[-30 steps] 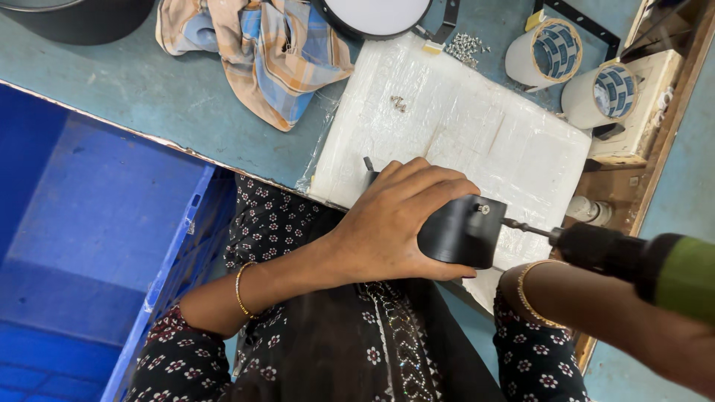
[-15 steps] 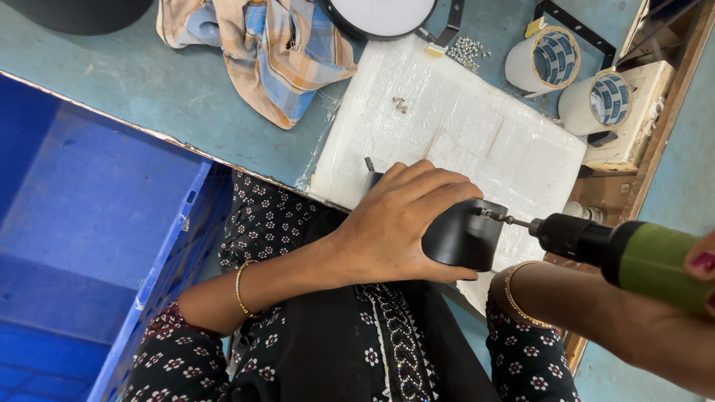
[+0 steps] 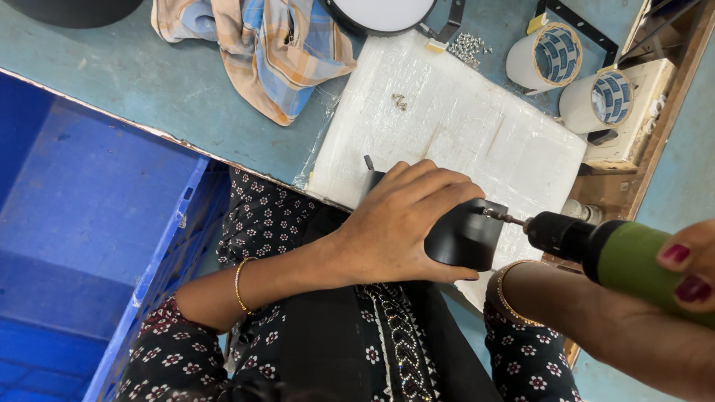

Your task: The person assembles a black cylindrical light fixture by wiping its interior, inserting a metal bracket, and securing it with screws using a power drill. They repeat this process for multiple units, handling screws, brackets, and the fixture body.

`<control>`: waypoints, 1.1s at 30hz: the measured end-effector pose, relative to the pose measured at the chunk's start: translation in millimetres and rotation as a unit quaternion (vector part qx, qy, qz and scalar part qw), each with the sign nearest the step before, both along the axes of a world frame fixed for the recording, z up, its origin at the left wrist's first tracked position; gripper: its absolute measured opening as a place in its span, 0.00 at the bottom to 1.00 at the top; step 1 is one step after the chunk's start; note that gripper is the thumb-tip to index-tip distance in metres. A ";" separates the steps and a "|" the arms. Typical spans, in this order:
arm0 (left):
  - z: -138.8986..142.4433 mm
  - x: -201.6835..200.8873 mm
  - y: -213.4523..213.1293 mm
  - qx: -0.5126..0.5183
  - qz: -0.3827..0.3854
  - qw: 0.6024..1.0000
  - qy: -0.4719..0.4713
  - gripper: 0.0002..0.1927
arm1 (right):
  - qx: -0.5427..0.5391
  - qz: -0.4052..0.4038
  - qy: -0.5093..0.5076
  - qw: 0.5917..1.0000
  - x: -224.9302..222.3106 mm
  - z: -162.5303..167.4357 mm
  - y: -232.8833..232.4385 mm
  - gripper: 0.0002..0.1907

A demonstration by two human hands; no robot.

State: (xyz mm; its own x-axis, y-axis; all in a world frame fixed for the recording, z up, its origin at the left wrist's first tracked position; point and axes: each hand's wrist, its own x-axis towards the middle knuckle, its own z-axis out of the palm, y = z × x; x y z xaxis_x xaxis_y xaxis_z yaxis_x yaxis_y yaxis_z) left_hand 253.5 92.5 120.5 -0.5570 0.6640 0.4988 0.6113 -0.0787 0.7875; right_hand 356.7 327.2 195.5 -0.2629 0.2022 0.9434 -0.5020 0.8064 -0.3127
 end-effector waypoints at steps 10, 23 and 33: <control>-1.7 0.7 2.4 0.005 -0.001 1.000 0.005 0.43 | -0.002 -0.012 -0.007 1.000 -1.7 -0.3 -0.6 0.20; -4.5 -7.7 7.3 -0.003 0.008 1.000 0.005 0.50 | -0.158 0.094 -0.024 0.983 -17.9 -17.1 0.0 0.20; 6.5 -10.1 11.1 -0.035 0.017 0.999 0.037 0.41 | -0.247 0.197 -0.052 0.948 -13.7 -13.5 47.6 0.23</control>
